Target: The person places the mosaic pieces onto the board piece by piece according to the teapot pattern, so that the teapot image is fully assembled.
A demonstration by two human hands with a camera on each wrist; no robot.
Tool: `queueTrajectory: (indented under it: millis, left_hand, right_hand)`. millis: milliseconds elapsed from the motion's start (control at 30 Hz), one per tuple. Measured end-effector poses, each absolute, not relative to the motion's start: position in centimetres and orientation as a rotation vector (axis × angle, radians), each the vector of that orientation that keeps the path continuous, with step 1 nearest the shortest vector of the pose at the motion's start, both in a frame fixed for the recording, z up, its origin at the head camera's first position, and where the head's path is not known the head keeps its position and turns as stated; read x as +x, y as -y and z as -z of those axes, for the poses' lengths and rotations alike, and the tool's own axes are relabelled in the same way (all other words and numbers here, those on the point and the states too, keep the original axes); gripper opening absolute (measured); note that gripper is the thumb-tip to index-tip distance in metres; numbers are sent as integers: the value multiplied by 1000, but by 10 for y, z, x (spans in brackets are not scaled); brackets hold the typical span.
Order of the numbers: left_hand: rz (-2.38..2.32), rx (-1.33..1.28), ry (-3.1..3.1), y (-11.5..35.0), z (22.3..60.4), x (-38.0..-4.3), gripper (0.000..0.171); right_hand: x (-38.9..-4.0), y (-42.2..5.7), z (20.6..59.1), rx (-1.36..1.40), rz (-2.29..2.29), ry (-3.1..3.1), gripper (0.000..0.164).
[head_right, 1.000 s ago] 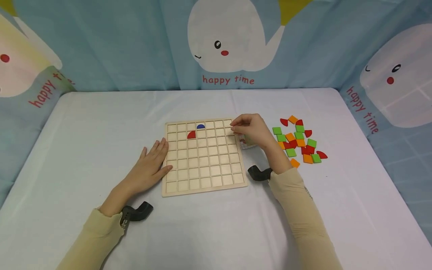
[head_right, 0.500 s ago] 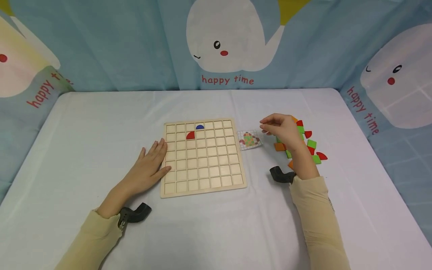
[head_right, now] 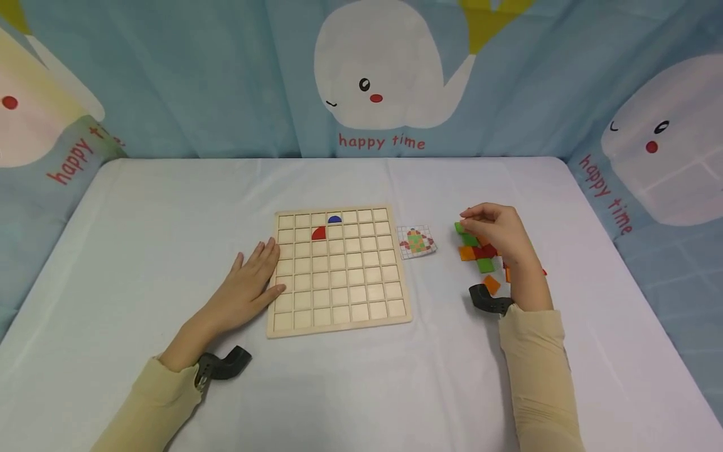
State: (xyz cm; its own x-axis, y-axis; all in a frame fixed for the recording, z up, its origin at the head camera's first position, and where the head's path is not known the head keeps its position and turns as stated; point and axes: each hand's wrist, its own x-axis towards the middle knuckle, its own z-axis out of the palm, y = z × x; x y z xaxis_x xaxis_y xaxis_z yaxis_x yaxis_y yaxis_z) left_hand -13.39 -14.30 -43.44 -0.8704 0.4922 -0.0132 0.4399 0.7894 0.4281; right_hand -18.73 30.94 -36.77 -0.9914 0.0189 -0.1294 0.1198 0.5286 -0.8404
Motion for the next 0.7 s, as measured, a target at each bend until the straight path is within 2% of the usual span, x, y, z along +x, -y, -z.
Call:
queueTrajectory:
  millis: [333,700]
  left_hand:
    - [-639,738,-2863,143,436,-133,73]
    - [-639,746,-2865,142,436,-132,73]
  right_hand:
    - [-186,-341,370,242,1308,-2698,35]
    - [-184,-354,380,370,1150,-2659,49]
